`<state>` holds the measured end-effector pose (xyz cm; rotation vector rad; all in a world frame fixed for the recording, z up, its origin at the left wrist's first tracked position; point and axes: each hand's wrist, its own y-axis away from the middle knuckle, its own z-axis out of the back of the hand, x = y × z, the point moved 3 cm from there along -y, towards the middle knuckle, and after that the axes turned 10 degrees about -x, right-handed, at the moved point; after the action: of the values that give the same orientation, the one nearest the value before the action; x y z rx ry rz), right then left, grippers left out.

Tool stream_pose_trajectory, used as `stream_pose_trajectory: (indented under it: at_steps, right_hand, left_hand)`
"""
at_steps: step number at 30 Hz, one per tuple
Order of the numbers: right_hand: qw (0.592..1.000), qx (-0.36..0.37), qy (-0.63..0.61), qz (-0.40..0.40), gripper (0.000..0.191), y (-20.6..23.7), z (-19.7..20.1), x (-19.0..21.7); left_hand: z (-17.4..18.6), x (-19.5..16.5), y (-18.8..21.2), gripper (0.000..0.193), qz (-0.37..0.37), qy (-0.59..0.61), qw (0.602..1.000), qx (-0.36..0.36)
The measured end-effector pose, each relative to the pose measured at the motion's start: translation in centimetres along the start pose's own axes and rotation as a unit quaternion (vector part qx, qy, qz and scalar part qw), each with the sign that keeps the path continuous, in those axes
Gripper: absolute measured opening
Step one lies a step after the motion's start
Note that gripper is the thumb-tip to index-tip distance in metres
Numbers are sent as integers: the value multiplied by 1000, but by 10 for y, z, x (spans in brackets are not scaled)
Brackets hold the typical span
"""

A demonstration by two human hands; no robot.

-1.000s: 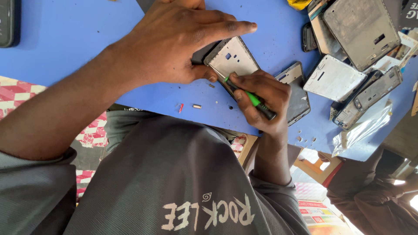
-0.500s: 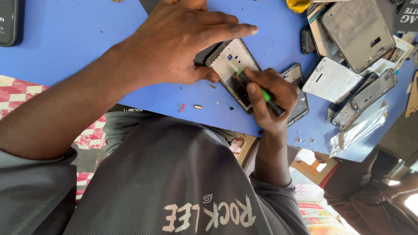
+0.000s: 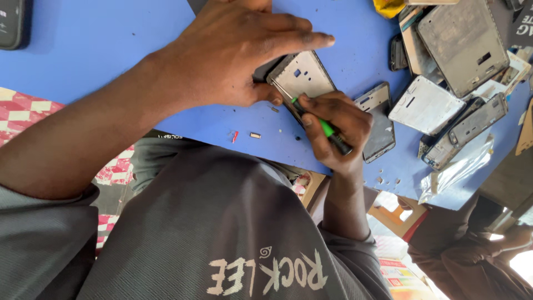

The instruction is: The person uses a green-handled screwdriver to scrape and clean the interior surfaces of a disassembled phone frame. They rotate the frame to access different areas and continue scraping along the edges and inner walls.

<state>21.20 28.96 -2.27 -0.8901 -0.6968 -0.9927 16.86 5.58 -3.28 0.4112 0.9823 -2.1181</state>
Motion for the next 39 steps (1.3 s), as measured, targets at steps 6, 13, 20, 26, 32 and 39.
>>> stream_pose_trajectory:
  at_steps: [6,13,20,26,32,39]
  right_hand:
    - [1000,-6,5,-28,11,-1,0,0]
    - [999,7,20,-33,21,2,4,-4]
    - [999,19,-18,-18,20,4,4,-5]
    - [1000,20,16,1,15,4,2,-2]
    - [999,-3,32,-24,13,0,-1,0]
    - [999,8,20,34,16,2,-4,2]
  left_hand:
    - [-2,0,0,94,-11,15,1000,-1]
    - [-4,-1,2,95,-14,-1,1000,6]
    - [-5,1,3,98,-4,-4,1000,6]
    - [-3,0,4,98,-7,-5,1000,-4]
    - [-3,-2,3,97,-3,-6,1000,2]
    - [-2,-2,2,92,-9,3,1000,-15]
